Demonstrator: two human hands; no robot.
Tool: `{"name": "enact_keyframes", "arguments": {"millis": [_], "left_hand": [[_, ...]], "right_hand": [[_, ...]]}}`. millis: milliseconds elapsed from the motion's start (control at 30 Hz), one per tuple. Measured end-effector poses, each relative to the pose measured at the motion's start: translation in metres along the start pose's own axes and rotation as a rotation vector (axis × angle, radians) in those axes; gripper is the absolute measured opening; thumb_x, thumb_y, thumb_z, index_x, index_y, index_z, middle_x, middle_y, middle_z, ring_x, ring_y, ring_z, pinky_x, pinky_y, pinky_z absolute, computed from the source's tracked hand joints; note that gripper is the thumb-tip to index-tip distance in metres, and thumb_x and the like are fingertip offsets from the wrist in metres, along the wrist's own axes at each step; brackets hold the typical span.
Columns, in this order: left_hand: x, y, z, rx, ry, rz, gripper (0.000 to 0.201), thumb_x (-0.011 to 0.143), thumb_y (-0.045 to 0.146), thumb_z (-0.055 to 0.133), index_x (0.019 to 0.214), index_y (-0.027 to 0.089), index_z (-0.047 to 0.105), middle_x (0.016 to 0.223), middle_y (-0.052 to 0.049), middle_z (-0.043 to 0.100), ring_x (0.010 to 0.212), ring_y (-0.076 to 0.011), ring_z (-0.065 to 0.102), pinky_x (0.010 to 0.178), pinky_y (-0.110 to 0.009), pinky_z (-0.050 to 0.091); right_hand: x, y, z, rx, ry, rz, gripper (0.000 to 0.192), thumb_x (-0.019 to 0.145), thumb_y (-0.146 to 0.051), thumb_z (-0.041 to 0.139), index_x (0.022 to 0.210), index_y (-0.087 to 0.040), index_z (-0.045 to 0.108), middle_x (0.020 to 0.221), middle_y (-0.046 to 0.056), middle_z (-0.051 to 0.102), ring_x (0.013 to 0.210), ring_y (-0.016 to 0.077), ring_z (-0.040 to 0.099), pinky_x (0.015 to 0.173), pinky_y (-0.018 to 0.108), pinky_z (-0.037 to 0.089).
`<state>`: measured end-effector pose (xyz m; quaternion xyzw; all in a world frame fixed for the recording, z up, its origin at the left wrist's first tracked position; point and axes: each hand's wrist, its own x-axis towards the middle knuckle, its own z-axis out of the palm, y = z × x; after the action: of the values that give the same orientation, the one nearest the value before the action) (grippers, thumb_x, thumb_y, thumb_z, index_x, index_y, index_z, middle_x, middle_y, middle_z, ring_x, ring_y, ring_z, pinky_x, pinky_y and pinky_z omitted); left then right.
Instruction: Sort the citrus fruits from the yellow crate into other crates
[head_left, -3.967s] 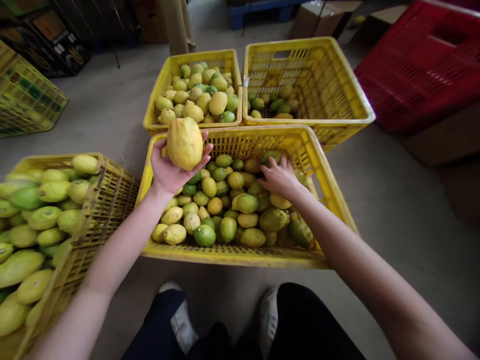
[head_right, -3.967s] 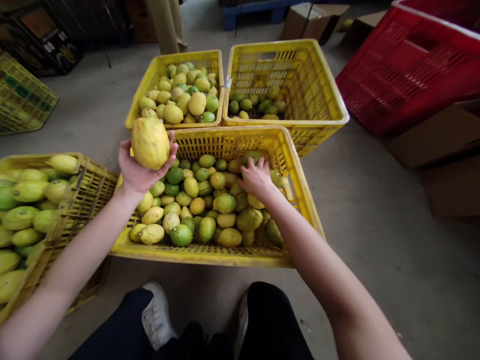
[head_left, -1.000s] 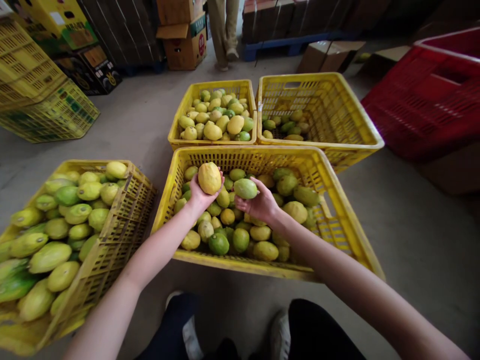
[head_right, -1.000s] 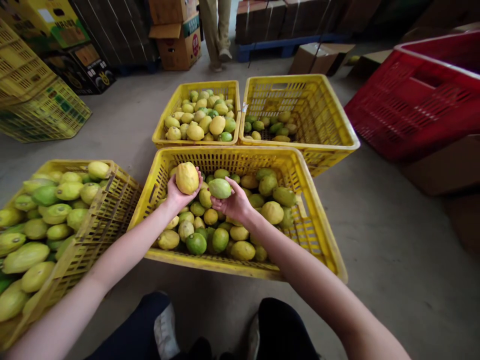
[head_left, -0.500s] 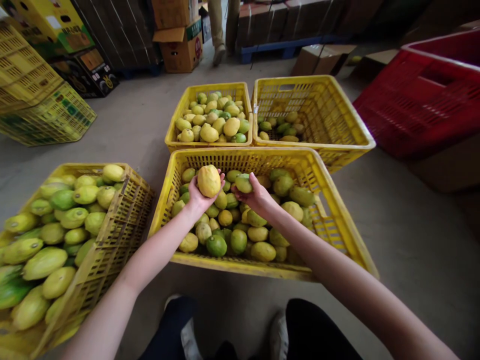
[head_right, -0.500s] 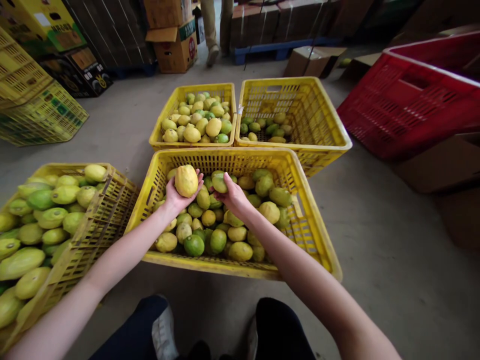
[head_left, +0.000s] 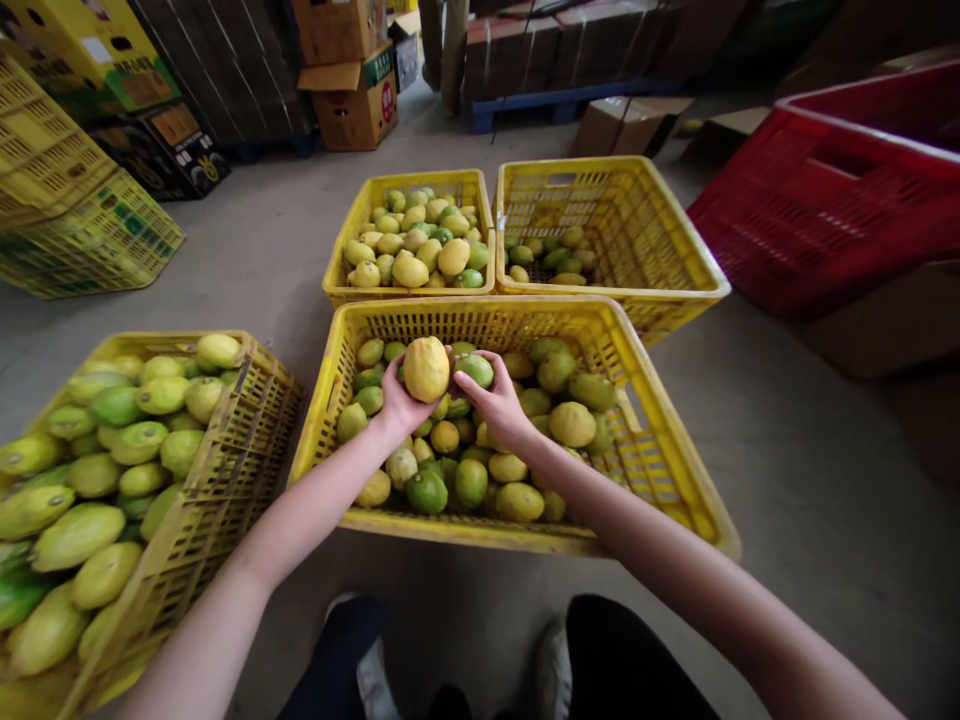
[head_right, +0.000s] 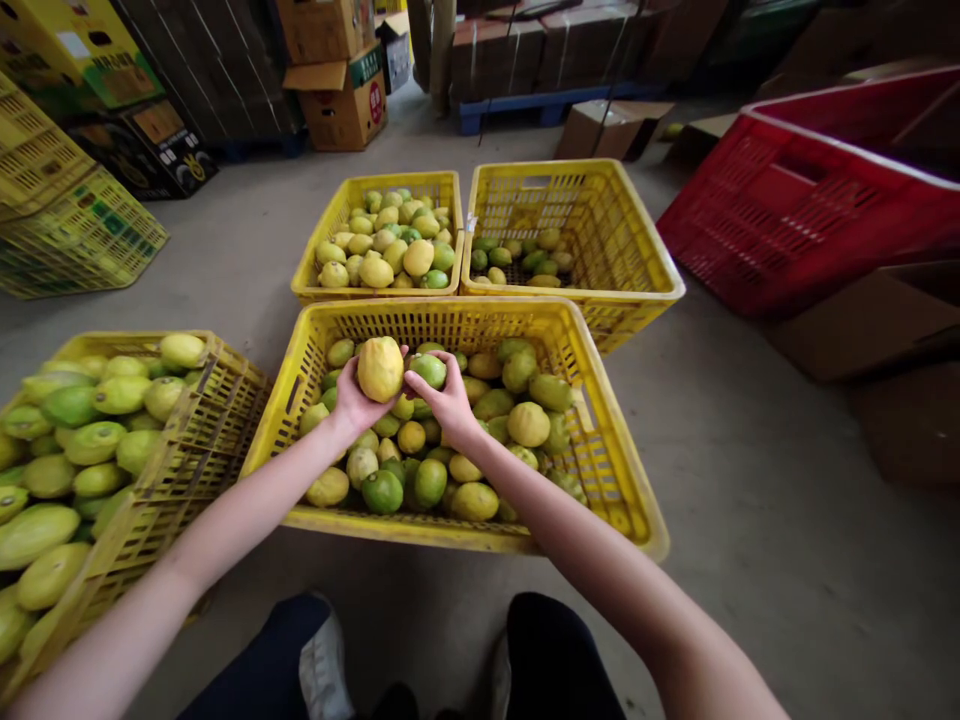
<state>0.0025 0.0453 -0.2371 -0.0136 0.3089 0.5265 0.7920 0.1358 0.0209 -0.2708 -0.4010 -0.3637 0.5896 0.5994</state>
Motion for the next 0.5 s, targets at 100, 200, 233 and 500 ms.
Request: {"name": "enact_keyframes", "arguments": {"millis": [100,200,233,500], "left_hand": [[-0.002,0.004,0.001,-0.040,0.018,-0.011,0.048,0.094,0.038,0.039,0.129,0.012,0.060,0.100,-0.013,0.075,0.104,-0.0304,0.070,0.089,-0.045,0.058],[-0.002,0.008,0.001,-0.075,0.032,-0.018,0.052,0.095,0.041,0.040,0.135,0.013,0.056,0.100,-0.014,0.074,0.101,-0.0288,0.070,0.085,-0.042,0.059],[-0.002,0.010,0.001,-0.082,0.033,-0.022,0.053,0.095,0.042,0.039,0.136,0.012,0.056,0.099,-0.014,0.074,0.097,-0.0275,0.071,0.081,-0.040,0.060],[0.004,0.018,-0.003,-0.128,0.028,-0.004,0.056,0.097,0.046,0.038,0.135,0.010,0.056,0.096,-0.014,0.073,0.083,-0.0237,0.072,0.069,-0.033,0.061]], "right_hand": [[0.004,-0.003,-0.003,0.088,0.021,0.039,0.051,0.063,-0.038,0.088,0.097,-0.028,0.052,0.080,-0.007,0.067,0.064,0.0125,0.065,0.068,0.028,0.060],[0.010,-0.005,-0.008,0.209,0.086,0.094,0.044,0.063,-0.035,0.086,0.092,-0.027,0.054,0.084,-0.007,0.068,0.066,0.0137,0.068,0.069,0.031,0.062],[0.013,-0.006,-0.010,0.255,0.109,0.117,0.040,0.064,-0.035,0.084,0.090,-0.027,0.054,0.085,-0.006,0.069,0.069,0.0149,0.068,0.069,0.032,0.062],[0.027,-0.015,-0.027,0.358,0.162,0.282,0.024,0.076,-0.042,0.072,0.087,-0.025,0.060,0.077,0.002,0.071,0.074,0.0232,0.071,0.067,0.039,0.063]]}}
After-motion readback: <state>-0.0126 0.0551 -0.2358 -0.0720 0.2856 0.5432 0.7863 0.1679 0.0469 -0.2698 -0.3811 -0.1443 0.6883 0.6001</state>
